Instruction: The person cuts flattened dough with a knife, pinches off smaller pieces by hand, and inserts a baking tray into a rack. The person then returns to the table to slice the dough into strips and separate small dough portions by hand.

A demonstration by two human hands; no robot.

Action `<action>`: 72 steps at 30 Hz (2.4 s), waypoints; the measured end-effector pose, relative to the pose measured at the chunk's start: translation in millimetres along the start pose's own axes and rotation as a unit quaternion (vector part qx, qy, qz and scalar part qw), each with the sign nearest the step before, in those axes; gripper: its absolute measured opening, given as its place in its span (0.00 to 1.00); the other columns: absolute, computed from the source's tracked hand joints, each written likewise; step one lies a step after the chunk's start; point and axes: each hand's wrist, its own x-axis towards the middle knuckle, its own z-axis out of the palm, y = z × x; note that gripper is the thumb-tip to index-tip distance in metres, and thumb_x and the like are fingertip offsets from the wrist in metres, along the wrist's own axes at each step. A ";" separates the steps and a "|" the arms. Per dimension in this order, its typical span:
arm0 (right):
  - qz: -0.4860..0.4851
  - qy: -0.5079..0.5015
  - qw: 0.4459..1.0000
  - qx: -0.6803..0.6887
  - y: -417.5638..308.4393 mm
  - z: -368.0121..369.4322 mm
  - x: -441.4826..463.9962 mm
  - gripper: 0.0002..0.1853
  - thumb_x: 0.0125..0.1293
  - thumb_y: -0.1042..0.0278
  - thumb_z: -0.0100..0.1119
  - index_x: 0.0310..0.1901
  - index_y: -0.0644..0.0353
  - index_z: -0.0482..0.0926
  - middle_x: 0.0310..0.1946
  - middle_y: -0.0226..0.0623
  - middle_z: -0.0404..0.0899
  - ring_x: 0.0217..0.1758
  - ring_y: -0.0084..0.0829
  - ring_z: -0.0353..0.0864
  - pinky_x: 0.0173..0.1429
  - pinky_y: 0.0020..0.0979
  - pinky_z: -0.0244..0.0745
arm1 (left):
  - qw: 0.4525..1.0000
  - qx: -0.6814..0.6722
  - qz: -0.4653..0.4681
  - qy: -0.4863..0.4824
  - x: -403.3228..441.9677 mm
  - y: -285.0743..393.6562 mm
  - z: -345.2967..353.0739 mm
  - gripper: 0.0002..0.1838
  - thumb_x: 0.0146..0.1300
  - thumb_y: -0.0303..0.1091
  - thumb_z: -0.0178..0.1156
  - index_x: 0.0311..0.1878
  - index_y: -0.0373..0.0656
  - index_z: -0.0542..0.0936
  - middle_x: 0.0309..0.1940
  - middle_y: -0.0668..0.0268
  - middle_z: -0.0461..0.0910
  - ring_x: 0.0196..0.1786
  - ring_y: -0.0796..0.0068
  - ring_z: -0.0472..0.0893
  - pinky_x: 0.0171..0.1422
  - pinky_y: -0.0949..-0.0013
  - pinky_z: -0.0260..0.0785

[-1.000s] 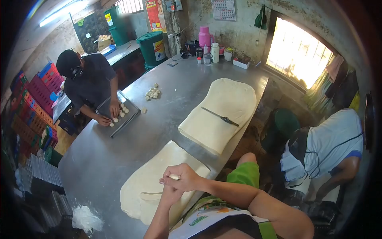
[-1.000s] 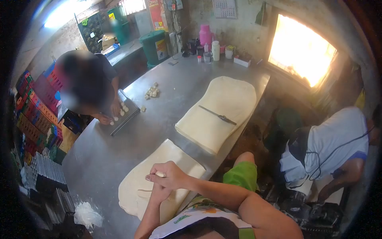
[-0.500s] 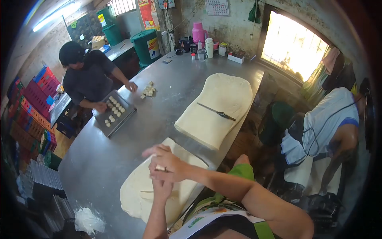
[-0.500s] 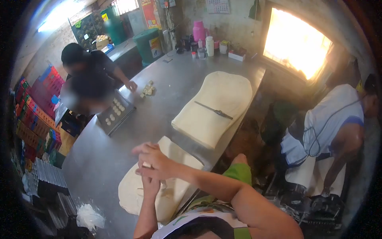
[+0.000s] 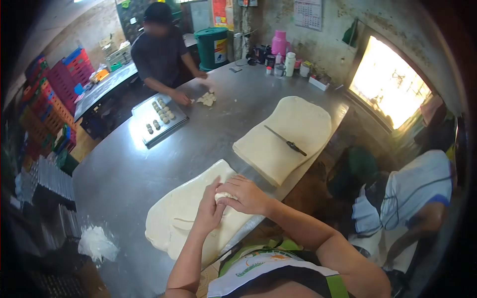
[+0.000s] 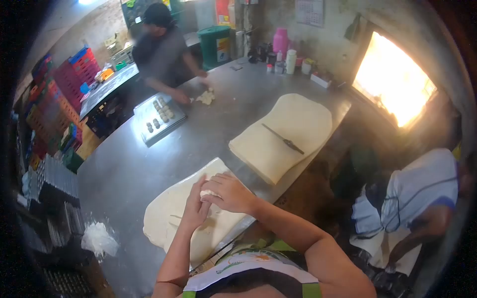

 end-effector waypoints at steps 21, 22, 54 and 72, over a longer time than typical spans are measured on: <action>0.117 -0.018 0.993 0.008 67.2 35.8 -68.8 0.20 0.61 0.50 0.65 0.43 0.59 0.79 0.41 0.43 0.81 0.49 0.46 0.80 0.53 0.46 0.72 | 0.964 0.030 -0.228 0.137 -59.6 -22.6 46.4 0.15 0.64 0.21 0.53 0.53 0.36 0.77 0.36 0.60 0.83 0.39 0.64 0.81 0.49 0.62 0.76; 0.074 -0.046 0.994 0.060 56.8 27.6 -62.6 0.19 0.61 0.51 0.65 0.43 0.58 0.79 0.41 0.42 0.82 0.49 0.46 0.80 0.54 0.46 0.72 | 0.973 0.075 -0.141 0.164 -52.4 -18.5 53.2 0.15 0.64 0.20 0.52 0.53 0.36 0.77 0.37 0.60 0.84 0.40 0.65 0.81 0.49 0.62 0.76; 0.261 -0.167 0.948 -0.072 84.6 79.7 -58.3 0.22 0.60 0.47 0.66 0.42 0.58 0.78 0.43 0.45 0.81 0.42 0.50 0.82 0.44 0.46 0.75 | 0.942 0.307 -0.057 -0.124 -63.7 -69.1 26.9 0.09 0.62 0.26 0.60 0.45 0.36 0.80 0.30 0.60 0.80 0.30 0.62 0.82 0.37 0.58 0.75; 0.090 0.017 0.993 0.079 55.6 71.3 -49.5 0.18 0.60 0.51 0.65 0.39 0.58 0.79 0.34 0.45 0.79 0.40 0.49 0.81 0.46 0.45 0.75 | 0.976 0.181 -0.120 0.027 -47.8 -94.7 30.1 0.12 0.65 0.28 0.53 0.46 0.37 0.83 0.36 0.58 0.86 0.43 0.64 0.85 0.48 0.63 0.76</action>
